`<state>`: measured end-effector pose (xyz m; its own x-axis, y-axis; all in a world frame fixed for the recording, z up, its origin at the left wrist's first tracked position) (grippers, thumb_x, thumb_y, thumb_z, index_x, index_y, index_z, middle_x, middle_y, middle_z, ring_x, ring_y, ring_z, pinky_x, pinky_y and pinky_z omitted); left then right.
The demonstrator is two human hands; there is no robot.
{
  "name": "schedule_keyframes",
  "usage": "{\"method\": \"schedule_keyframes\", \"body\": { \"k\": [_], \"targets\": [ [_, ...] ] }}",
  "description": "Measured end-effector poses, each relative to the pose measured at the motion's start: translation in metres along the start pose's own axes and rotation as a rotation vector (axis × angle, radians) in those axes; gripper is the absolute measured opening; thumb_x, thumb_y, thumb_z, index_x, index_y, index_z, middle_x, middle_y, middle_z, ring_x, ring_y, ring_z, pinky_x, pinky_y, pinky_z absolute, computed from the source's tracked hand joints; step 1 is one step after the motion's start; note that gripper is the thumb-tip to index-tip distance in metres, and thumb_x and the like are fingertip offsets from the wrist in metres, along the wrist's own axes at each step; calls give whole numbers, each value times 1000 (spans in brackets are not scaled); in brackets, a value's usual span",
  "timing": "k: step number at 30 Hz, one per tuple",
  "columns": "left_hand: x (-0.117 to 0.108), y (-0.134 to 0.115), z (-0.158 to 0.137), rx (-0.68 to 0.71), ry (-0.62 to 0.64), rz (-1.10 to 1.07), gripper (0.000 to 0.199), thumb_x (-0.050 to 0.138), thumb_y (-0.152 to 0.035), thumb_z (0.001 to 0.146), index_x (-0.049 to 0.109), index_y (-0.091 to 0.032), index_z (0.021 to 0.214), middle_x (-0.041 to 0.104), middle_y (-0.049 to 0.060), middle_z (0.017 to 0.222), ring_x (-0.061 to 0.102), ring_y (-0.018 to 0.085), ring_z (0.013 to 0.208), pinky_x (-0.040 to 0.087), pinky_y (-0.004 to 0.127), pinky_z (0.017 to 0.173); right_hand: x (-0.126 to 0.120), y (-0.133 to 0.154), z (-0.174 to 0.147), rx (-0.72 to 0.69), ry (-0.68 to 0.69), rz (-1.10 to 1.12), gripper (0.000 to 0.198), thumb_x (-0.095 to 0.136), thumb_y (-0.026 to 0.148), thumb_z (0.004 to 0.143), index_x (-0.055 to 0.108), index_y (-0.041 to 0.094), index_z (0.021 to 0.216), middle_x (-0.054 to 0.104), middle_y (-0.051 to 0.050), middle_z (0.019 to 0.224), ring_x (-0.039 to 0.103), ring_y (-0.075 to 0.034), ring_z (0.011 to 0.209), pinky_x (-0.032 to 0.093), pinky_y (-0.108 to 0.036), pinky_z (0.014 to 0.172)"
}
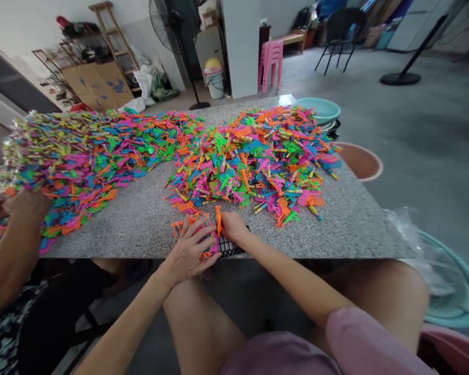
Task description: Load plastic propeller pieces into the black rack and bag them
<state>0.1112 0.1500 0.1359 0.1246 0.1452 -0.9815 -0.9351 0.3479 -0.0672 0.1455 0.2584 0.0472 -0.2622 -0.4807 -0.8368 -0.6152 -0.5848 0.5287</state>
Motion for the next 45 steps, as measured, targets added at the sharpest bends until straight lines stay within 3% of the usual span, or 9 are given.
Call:
{"method": "schedule_keyframes", "body": {
  "k": [8, 12, 15, 18, 24, 29, 35, 39, 45],
  "targets": [
    [1, -6, 2, 63, 71, 56, 23, 51, -35, 93, 64, -21, 105, 65, 4, 129, 34, 32, 140, 0, 65, 117, 0, 10, 18, -68, 64, 11, 19, 66, 24, 77, 72, 17, 94, 72, -10, 95, 67, -24, 90, 48, -27, 73],
    [2, -4, 2, 46, 23, 81, 28, 53, -37, 92, 62, -19, 110, 66, 5, 126, 38, 33, 138, 5, 64, 118, -1, 3, -18, -207, -49, 99, 32, 65, 18, 79, 65, 16, 111, 70, -7, 102, 65, -21, 96, 48, -27, 81],
    [4, -2, 1, 73, -11, 82, 24, 55, -36, 90, 63, -20, 107, 68, 4, 124, 40, 33, 137, 3, 63, 118, -33, -38, -65, -252, -338, 62, 43, 57, 8, 81, 57, 19, 123, 61, -7, 124, 56, -18, 113, 44, -27, 94],
    [4, -1, 0, 91, -29, 83, 25, 55, -37, 90, 63, -21, 107, 68, 4, 124, 39, 32, 137, 0, 62, 118, -79, -113, -95, 33, -558, -254, 38, 44, 1, 85, 62, 16, 114, 59, -13, 120, 53, -23, 111, 44, -34, 93],
    [1, 0, 1, 70, -15, 57, 21, 55, -36, 90, 64, -23, 102, 68, 4, 123, 42, 32, 136, -1, 63, 117, -109, -168, -76, -166, -307, -591, 23, 44, 7, 90, 65, 13, 88, 61, -14, 104, 56, -24, 98, 46, -34, 82],
    [2, -2, 1, 17, 10, -9, 26, 55, -33, 90, 64, -21, 110, 67, 6, 124, 38, 32, 139, 3, 62, 117, -112, -163, -91, -148, -500, -127, 11, 52, 16, 88, 63, 15, 92, 64, -8, 92, 60, -19, 84, 48, -29, 76],
    [6, -1, 3, -37, 66, -62, 26, 54, -34, 91, 64, -19, 110, 65, 8, 127, 31, 32, 142, 2, 63, 117, -15, -77, -99, -39, -259, 436, 10, 59, 19, 76, 66, 17, 83, 63, 1, 67, 58, -14, 60, 45, -23, 60],
    [6, -2, 3, -42, 63, -85, 31, 54, -33, 90, 62, -18, 117, 64, 10, 128, 30, 32, 143, 2, 62, 117, 17, -22, -89, -85, -232, 470, 7, 60, 18, 77, 66, 17, 82, 68, -1, 75, 63, -15, 68, 47, -24, 67],
    [7, -2, 3, -40, 59, -104, 33, 52, -32, 91, 60, -17, 119, 64, 10, 128, 30, 33, 142, 4, 64, 117, 25, -9, -72, 1, -186, 170, 11, 61, 15, 79, 67, 16, 88, 72, -8, 86, 67, -21, 84, 46, -24, 74]
  ]
}}
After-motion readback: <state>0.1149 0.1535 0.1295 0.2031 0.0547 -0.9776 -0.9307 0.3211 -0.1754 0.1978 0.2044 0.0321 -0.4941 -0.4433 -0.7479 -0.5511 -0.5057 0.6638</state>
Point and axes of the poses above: each hand's wrist, its own z-axis towards the middle knuckle, its own x-axis out of the palm, y = z × x, the point moved 8 cm from there along z, towards the middle knuckle
